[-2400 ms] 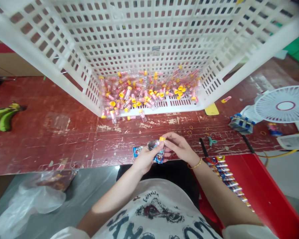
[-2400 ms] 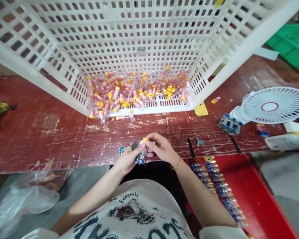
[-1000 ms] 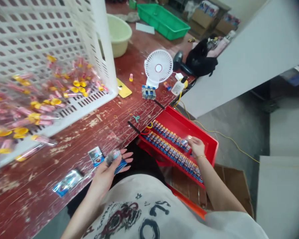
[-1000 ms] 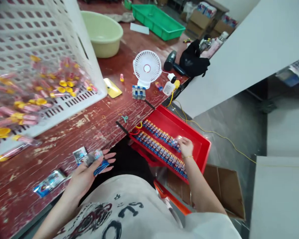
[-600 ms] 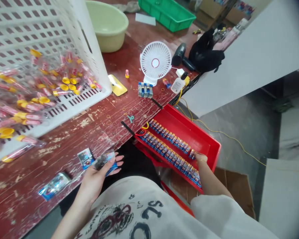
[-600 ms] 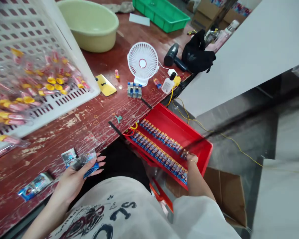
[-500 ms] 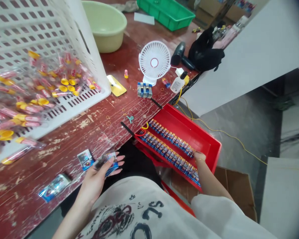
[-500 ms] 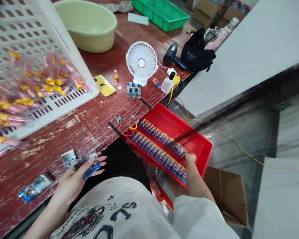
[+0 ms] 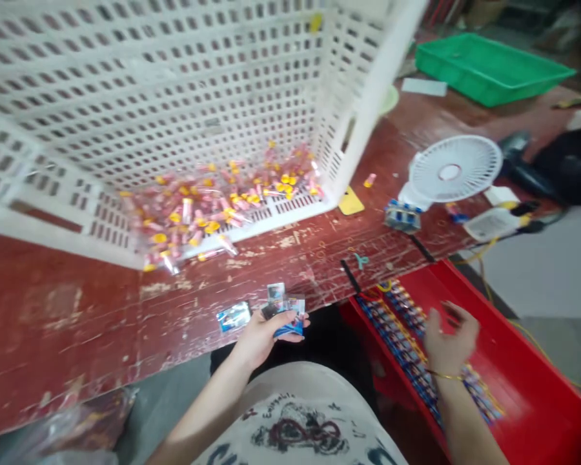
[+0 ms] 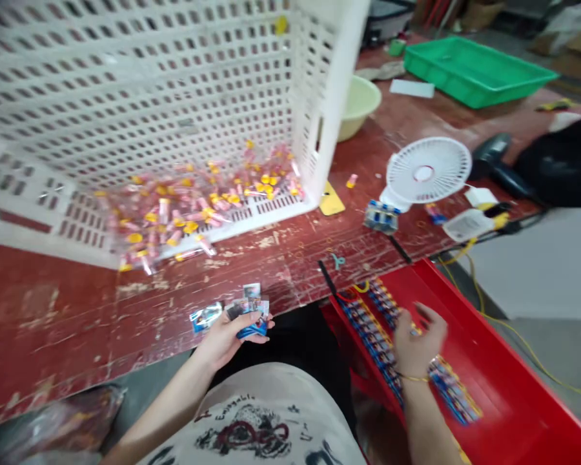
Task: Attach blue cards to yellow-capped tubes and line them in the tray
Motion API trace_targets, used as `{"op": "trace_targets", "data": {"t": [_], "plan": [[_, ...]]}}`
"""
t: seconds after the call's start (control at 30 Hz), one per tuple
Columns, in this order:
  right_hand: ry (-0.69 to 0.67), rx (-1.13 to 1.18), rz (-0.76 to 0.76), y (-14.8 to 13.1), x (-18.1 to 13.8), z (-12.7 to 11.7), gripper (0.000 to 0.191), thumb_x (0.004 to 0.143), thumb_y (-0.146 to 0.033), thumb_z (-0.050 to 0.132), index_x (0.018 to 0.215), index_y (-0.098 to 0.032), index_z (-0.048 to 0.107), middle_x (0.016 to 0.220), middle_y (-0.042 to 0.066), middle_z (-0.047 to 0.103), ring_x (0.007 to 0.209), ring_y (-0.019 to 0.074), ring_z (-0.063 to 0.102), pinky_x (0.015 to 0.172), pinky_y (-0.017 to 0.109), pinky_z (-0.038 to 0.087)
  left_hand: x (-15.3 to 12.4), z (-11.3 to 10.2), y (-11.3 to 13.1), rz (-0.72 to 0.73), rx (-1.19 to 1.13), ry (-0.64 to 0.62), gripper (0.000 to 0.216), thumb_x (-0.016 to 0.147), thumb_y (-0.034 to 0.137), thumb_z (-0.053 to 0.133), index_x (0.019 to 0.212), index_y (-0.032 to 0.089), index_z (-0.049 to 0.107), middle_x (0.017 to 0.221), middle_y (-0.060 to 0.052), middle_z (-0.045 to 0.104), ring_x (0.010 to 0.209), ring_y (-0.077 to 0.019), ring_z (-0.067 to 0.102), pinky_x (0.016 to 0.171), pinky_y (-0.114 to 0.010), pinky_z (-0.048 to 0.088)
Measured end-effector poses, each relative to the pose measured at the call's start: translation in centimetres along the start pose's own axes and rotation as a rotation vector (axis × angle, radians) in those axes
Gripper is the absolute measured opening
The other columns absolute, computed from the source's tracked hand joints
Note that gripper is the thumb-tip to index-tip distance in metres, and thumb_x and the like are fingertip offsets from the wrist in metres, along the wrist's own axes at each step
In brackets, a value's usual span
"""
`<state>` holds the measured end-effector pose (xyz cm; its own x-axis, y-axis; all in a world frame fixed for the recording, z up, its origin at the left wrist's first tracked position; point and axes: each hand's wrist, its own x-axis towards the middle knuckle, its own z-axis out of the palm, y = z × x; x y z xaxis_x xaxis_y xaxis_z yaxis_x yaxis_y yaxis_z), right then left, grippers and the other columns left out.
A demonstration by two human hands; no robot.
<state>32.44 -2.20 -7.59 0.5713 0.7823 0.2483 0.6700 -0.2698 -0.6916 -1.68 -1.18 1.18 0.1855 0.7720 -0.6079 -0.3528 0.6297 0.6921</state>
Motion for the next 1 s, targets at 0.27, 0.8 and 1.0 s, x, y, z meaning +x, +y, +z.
{"op": "trace_targets", "data": {"t": [0.27,0.8,1.0], "plan": [[-0.814,0.356,-0.682,-29.5,-5.4,20.8,0.014,0.080,-0.023,0.063,0.091,-0.019,0.056,0.100,0.009,0.063,0.103,0.0236,0.055,0.095,0.040,0.044,-2.4,-5.1,2.2,0.141,-0.091,0.295,0.034,0.065,0.037,0.080,0.085,0.011,0.069,0.087,-0.013,0.074,0.077,-0.0222,0.071,0.060,-0.026,0.057],[-1.147,1.010,-0.306,-28.3,-5.8,10.9,0.031,0.081,-0.026,0.065,0.101,-0.027,0.042,0.098,0.000,0.059,0.091,0.0150,0.064,0.086,0.036,0.054,-0.9,-7.4,1.8,0.156,-0.155,0.248,0.037,0.049,0.027,0.089,0.076,0.012,0.068,0.064,-0.003,0.070,0.057,-0.0153,0.067,0.057,-0.025,0.057],[-1.286,0.873,-0.364,-27.8,-5.5,11.6,0.033,0.078,-0.028,0.069,0.100,-0.025,0.045,0.094,0.002,0.063,0.087,0.0166,0.066,0.083,0.036,0.055,-0.9,-6.6,1.8,0.202,-0.147,0.224,0.037,0.052,0.032,0.087,0.076,0.011,0.068,0.065,-0.003,0.070,0.058,-0.0154,0.067,0.057,-0.024,0.056]]}}
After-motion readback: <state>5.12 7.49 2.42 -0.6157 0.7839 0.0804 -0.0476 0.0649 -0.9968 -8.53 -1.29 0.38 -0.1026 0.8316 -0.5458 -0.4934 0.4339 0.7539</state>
